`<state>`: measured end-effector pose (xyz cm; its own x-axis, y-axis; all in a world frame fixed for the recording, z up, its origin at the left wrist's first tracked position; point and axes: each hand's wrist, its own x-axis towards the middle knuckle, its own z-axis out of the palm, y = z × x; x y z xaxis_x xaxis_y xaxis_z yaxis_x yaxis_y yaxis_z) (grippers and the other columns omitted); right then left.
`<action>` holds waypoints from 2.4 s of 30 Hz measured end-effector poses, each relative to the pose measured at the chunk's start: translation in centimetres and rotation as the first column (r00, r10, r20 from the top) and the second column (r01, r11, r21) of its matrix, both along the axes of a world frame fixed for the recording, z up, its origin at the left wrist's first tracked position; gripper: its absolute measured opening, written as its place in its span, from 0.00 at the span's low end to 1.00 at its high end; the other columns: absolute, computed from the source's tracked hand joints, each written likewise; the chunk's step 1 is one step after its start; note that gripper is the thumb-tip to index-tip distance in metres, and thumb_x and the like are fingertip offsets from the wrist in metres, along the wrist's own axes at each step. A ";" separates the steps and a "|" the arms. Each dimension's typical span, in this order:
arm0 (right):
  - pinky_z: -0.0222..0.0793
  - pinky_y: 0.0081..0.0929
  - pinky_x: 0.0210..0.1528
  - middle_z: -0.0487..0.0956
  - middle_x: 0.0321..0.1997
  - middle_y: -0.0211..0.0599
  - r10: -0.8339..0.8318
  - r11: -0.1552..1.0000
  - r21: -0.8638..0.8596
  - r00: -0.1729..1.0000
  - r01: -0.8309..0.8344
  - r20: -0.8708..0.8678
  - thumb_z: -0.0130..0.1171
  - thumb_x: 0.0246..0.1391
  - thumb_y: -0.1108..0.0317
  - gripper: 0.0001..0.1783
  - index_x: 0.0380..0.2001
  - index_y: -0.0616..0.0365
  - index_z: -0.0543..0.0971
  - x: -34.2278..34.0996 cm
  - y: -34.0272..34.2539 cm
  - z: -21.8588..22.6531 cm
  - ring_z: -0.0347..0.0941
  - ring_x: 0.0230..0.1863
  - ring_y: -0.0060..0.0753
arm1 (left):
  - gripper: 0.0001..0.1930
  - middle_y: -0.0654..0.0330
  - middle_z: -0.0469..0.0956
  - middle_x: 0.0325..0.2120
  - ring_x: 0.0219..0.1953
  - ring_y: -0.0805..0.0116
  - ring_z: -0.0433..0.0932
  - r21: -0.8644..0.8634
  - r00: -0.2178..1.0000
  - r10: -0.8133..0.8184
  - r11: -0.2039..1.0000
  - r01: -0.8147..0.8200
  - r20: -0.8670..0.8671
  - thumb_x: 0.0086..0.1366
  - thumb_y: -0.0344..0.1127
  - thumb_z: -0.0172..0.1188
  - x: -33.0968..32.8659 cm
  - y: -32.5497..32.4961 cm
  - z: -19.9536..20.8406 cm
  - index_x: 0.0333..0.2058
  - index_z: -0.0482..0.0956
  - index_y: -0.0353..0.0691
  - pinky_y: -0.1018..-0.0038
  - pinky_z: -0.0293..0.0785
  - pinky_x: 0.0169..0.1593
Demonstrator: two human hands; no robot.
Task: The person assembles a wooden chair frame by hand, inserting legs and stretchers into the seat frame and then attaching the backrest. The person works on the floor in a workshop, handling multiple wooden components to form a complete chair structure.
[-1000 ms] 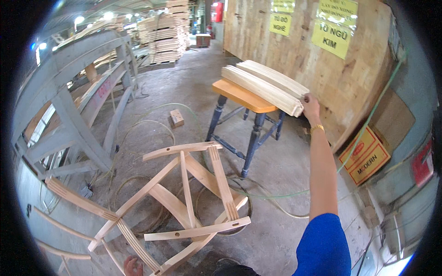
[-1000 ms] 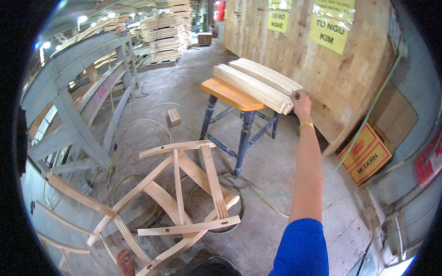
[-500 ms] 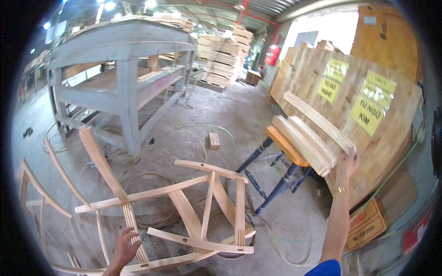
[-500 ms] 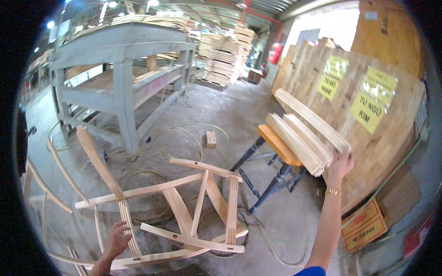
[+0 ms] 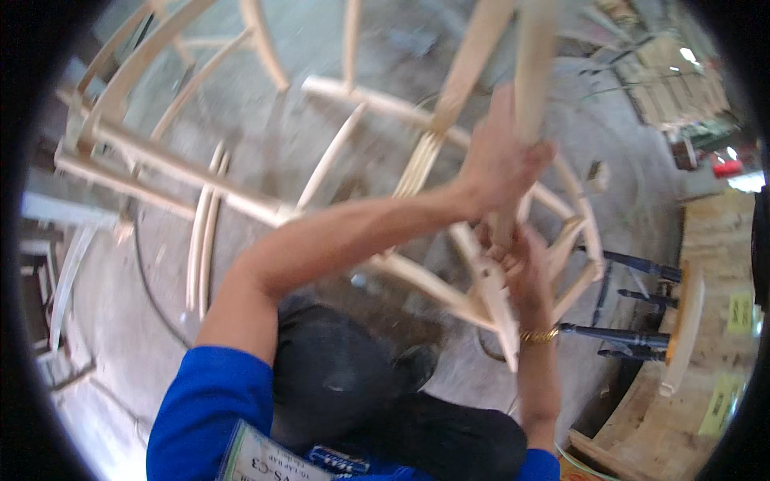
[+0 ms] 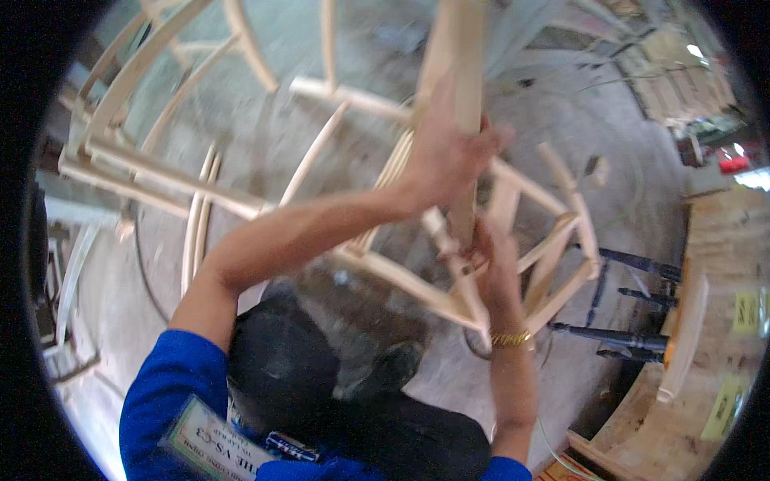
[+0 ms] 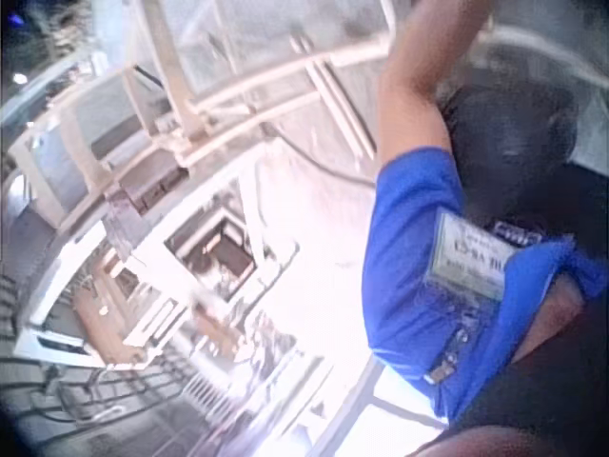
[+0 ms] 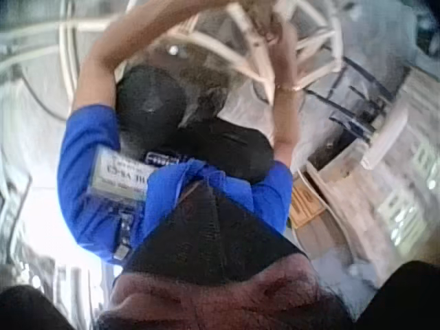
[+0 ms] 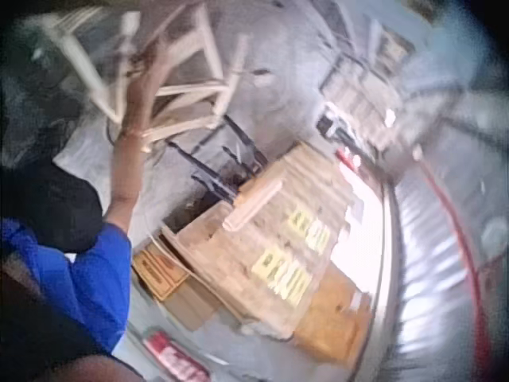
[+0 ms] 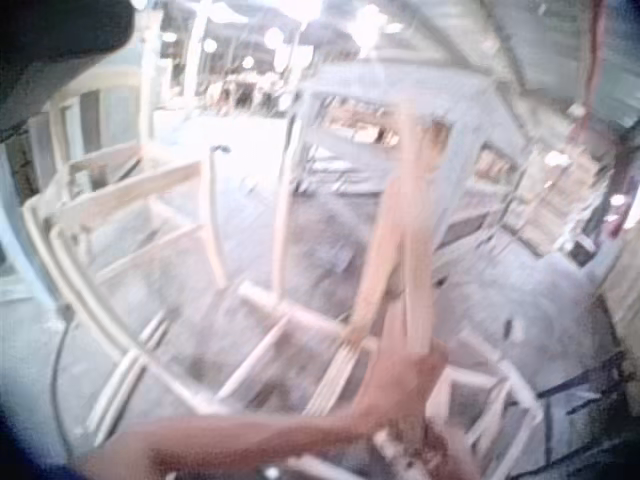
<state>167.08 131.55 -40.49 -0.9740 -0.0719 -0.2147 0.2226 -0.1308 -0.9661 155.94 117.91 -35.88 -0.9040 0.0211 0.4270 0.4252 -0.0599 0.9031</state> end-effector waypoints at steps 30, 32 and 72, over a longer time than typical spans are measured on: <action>0.66 0.33 0.44 0.65 0.28 0.28 -0.432 0.901 -0.228 0.818 0.370 -0.380 0.50 0.53 0.39 0.25 0.32 0.51 0.63 0.3 -4.1 -0.1 0.66 0.34 0.28 | 0.28 0.65 0.64 0.23 0.24 0.69 0.66 -0.391 0.935 0.008 0.907 -0.157 -0.356 0.49 0.38 0.56 9.6 -5.8 -15.9 0.53 0.67 0.54 0.73 0.59 0.26; 0.67 0.33 0.43 0.66 0.29 0.29 -0.394 0.918 -0.147 0.800 0.369 -0.452 0.49 0.53 0.40 0.25 0.35 0.51 0.65 0.6 -5.1 0.5 0.66 0.33 0.28 | 0.29 0.64 0.65 0.23 0.24 0.67 0.67 -0.335 0.949 0.000 0.936 -0.111 -0.316 0.45 0.38 0.60 9.7 -6.1 -16.0 0.50 0.69 0.50 0.71 0.59 0.27; 0.68 0.36 0.30 0.75 0.25 0.35 0.706 0.544 0.049 0.425 -0.838 -0.567 0.62 0.44 0.69 0.09 0.26 0.54 0.71 -3.0 -17.4 7.4 0.74 0.25 0.39 | 0.11 0.61 0.76 0.25 0.30 0.61 0.78 -0.911 0.881 -0.423 0.243 0.334 0.210 0.50 0.44 0.57 5.4 -20.8 -24.3 0.28 0.72 0.44 0.66 0.73 0.32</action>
<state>164.07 114.16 -33.12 -0.4275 -0.8240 0.3719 -0.1275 -0.3524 -0.9271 161.38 97.10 -60.21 -0.6468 0.7605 -0.0575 0.6569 0.5938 0.4646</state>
